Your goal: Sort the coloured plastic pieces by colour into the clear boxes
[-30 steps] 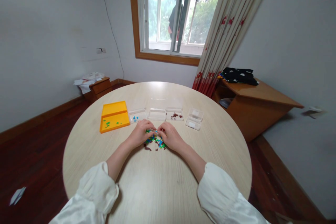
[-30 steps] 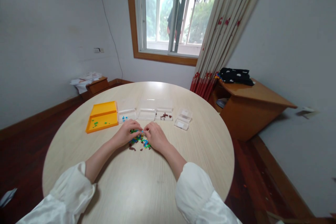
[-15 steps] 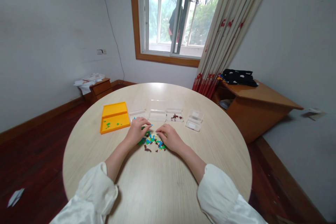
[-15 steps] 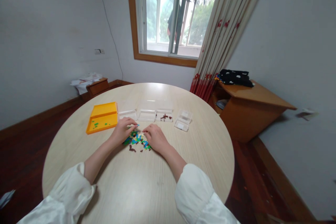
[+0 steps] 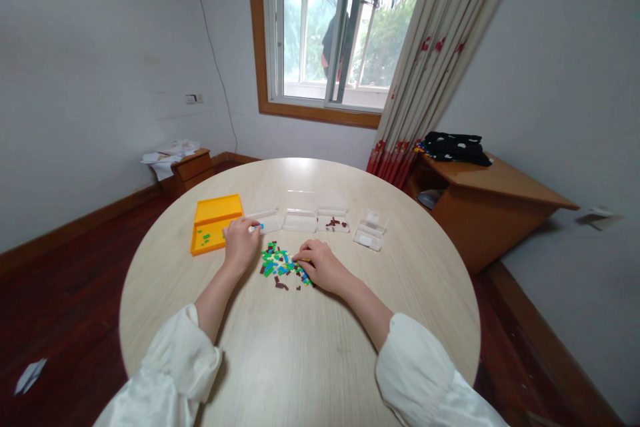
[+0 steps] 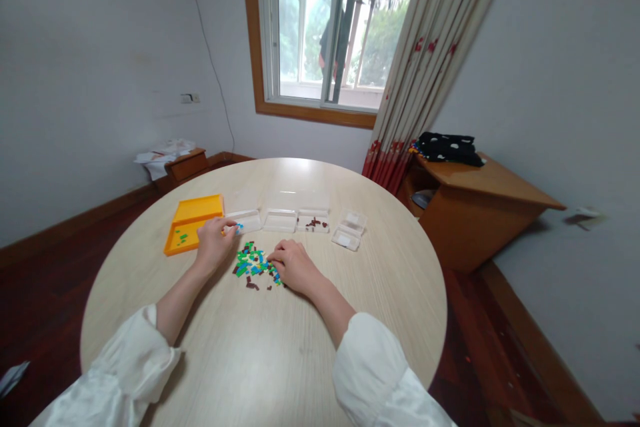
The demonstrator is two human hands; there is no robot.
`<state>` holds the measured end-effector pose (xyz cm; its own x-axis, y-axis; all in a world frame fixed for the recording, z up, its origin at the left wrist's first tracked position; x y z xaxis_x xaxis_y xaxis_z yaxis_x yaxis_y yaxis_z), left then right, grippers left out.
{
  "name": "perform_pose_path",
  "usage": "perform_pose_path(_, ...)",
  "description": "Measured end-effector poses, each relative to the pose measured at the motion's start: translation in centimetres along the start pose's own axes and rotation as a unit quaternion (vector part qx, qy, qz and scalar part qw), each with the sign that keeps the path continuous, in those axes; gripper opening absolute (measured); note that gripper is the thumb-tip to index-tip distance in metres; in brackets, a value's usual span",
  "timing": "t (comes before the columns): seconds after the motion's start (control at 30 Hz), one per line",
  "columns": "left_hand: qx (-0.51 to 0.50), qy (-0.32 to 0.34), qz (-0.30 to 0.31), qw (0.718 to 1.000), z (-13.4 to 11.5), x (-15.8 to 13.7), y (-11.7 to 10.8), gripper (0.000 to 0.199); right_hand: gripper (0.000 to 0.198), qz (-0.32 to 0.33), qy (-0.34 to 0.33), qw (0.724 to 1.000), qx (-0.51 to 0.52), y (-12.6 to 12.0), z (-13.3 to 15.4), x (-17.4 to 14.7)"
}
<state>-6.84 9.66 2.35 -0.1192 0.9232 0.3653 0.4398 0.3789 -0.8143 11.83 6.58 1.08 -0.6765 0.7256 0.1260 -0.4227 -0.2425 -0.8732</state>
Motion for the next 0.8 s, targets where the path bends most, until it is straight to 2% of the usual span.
perform_pose_path(0.43,0.034,-0.015,0.042,0.998,-0.1,-0.1,0.7,0.023,0.017,-0.008,0.029,0.999,0.013,-0.6,-0.3,-0.2)
perform_pose_path(0.63,0.013,-0.012,0.033,0.999,-0.3,-0.2,0.6,0.023,0.017,0.000,0.030,0.999,0.012,-0.6,-0.2,-0.1)
perform_pose_path(0.73,-0.039,0.026,0.040,0.998,-1.2,-0.2,0.8,0.017,0.014,-0.009,0.031,0.999,0.011,-0.7,-0.3,-0.1)
perform_pose_path(0.8,-0.080,0.082,0.079,0.990,-2.6,-0.4,1.3,0.012,0.012,-0.012,0.034,0.999,0.006,-0.7,-0.4,-0.1)
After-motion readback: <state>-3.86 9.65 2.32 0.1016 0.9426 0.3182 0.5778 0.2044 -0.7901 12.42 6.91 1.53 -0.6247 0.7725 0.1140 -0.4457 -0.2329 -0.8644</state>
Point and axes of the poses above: each hand's wrist, its own x-axis towards the middle knuckle, its own y-axis out of the palm, z = x × y, the point moved 8 cm from there along x, towards the middle knuckle, and after that the axes turned 12 degrees about z, right-handed, at the moved point
